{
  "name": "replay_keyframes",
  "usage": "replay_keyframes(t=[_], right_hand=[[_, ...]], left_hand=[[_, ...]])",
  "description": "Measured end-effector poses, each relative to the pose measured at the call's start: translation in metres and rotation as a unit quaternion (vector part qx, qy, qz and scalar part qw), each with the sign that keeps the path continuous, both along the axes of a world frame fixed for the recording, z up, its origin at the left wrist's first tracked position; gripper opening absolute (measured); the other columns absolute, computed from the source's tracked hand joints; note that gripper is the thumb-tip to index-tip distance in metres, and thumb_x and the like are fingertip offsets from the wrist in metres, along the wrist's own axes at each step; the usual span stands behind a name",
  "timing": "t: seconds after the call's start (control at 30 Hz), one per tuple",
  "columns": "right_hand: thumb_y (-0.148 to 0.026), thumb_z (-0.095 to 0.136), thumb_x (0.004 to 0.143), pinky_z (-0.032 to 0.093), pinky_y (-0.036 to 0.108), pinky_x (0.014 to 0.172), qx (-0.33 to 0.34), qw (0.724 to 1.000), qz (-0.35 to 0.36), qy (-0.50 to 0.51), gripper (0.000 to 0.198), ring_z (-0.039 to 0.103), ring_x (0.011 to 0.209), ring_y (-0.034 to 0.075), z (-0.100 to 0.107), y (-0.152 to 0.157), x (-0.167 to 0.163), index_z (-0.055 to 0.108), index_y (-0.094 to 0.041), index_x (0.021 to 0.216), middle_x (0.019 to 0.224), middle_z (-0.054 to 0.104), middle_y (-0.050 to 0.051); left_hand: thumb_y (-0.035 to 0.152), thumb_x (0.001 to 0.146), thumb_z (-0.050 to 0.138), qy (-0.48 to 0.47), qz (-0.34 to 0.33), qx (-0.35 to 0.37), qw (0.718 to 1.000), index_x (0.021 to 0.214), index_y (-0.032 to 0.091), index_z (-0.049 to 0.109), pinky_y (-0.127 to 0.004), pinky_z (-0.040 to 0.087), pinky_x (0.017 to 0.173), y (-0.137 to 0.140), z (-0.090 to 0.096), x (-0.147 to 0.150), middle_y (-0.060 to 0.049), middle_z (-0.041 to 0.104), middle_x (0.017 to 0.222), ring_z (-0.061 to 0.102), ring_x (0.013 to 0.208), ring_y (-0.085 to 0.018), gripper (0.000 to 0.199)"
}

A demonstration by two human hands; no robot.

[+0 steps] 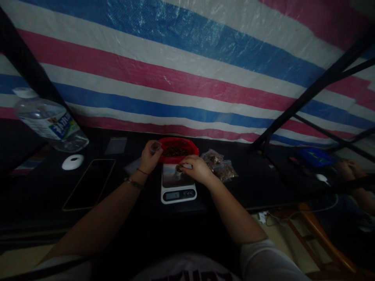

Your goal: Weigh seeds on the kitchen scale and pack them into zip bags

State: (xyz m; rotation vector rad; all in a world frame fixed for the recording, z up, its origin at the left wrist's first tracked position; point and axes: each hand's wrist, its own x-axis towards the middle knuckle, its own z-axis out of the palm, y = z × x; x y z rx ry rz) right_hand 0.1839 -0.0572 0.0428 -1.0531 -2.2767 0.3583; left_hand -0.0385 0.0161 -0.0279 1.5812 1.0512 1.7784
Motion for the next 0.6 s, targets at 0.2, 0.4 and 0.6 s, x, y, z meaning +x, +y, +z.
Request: replay_keyframes(t=[0.2, 0.4, 0.6], right_hand=[[-0.023, 0.066, 0.084, 0.046, 0.028, 0.082, 0.006, 1.000, 0.008, 0.014, 0.010, 0.063, 0.086, 0.015, -0.007, -0.005, 0.005, 0.073, -0.021, 0.091, 0.090, 0.071, 0.004], [-0.021, 0.063, 0.085, 0.047, 0.029, 0.082, -0.005, 1.000, -0.004, -0.002, 0.011, 0.063, 0.085, 0.016, -0.013, -0.006, 0.008, 0.074, -0.022, 0.090, 0.088, 0.069, 0.005], [-0.019, 0.059, 0.087, 0.048, 0.029, 0.081, 0.001, 0.997, -0.045, 0.071, 0.014, 0.063, 0.085, 0.016, -0.010, -0.003, 0.012, 0.072, -0.021, 0.089, 0.088, 0.069, 0.005]], left_hand=[[0.033, 0.072, 0.064, -0.003, 0.005, -0.014, 1.000, 0.097, 0.022, 0.055, -0.032, 0.050, 0.080, 0.003, -0.004, -0.003, -0.002, 0.063, 0.091, 0.062, 0.084, -0.017, 0.029], [0.034, 0.071, 0.063, 0.007, 0.011, -0.009, 1.000, 0.095, 0.021, 0.054, -0.032, 0.050, 0.078, 0.000, 0.002, 0.000, -0.002, 0.063, 0.088, 0.062, 0.081, -0.017, 0.029], [0.034, 0.071, 0.064, 0.027, 0.005, 0.004, 1.000, 0.096, 0.020, 0.055, -0.030, 0.050, 0.074, -0.002, 0.003, -0.001, -0.001, 0.062, 0.085, 0.060, 0.077, -0.016, 0.030]])
